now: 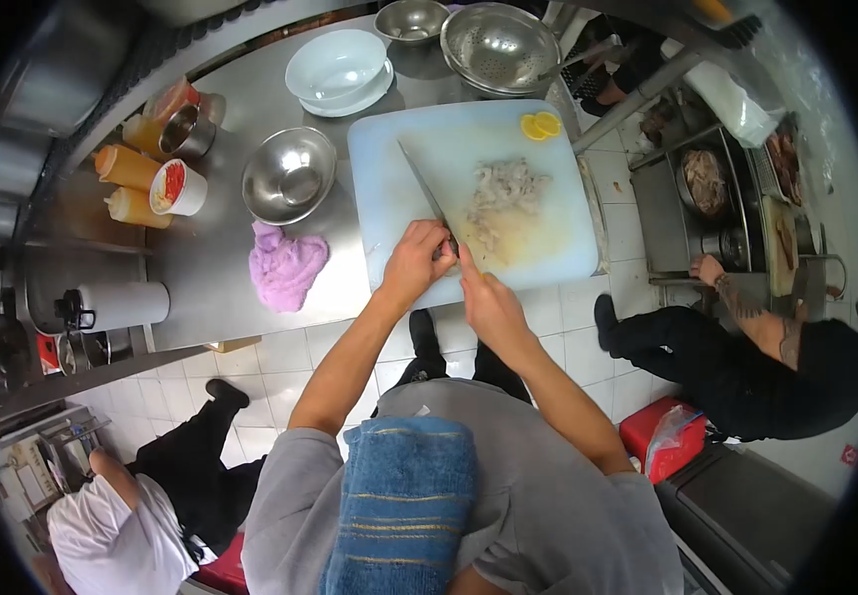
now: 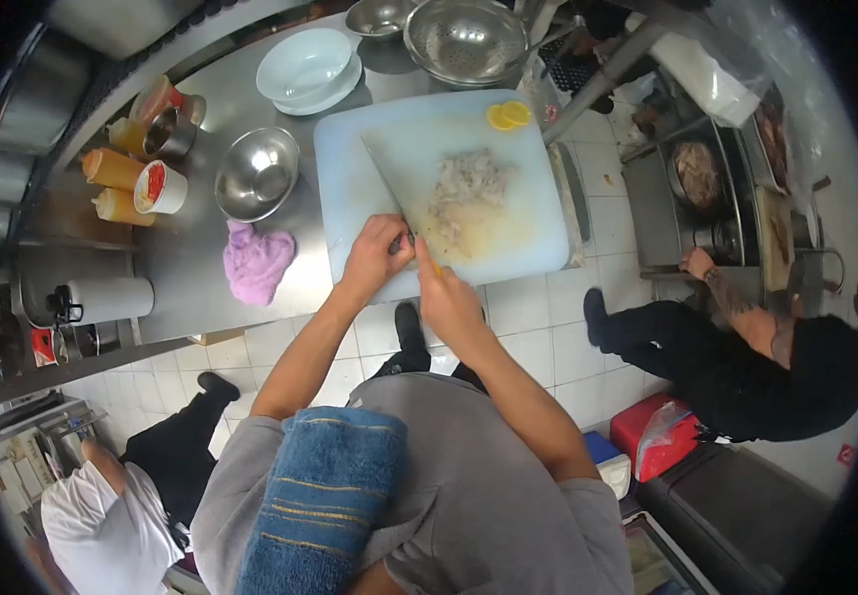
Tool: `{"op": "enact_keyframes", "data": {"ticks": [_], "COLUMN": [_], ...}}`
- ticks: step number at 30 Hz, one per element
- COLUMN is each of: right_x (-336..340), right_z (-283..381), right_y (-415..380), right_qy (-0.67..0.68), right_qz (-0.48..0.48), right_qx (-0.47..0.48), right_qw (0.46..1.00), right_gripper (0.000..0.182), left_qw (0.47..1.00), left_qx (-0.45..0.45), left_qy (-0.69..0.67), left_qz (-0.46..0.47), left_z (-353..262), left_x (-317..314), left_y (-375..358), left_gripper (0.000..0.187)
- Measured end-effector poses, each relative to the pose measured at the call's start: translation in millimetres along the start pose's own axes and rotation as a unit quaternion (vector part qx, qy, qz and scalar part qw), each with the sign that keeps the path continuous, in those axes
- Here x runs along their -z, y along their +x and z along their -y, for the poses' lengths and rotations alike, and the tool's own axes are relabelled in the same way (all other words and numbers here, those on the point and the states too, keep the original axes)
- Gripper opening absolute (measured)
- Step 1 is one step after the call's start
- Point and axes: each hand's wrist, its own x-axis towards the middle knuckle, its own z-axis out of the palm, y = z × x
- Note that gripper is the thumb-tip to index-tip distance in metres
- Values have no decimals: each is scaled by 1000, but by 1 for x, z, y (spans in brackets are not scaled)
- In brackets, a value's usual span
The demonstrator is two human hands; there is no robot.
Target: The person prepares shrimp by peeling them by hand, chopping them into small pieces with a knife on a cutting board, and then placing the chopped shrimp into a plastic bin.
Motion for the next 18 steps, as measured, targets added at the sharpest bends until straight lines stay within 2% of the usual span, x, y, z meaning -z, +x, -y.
{"op": "enact_keyframes", "data": {"ticks": [5,8,12,15,18], "right_x": [19,55,59,44,36], "right_z": [-44,-50,-32,-26,-22], "right_y": [21,20,4,-4,2], "right_qy": [72,47,56,46,-31], "right_qz": [-41,-34,-97,-50,41], "right_qx": [43,29,82,71,25], "right_qw": [996,998,990,995,998], "right_gripper": [56,57,59,60,60], "left_qw": [1000,999,994,995,997], "left_qx": [9,24,-28,-35,-27], "left_qy": [7,-32,60,80,68], "left_qz": [9,-34,-89,-47,-14], "left_z": [-5,-12,-24,-27,-18], "left_x": [2,6,17,18,14], "left_y": [-1,-6,-5,-11,-1], "left_gripper": [17,15,13,15,16]}}
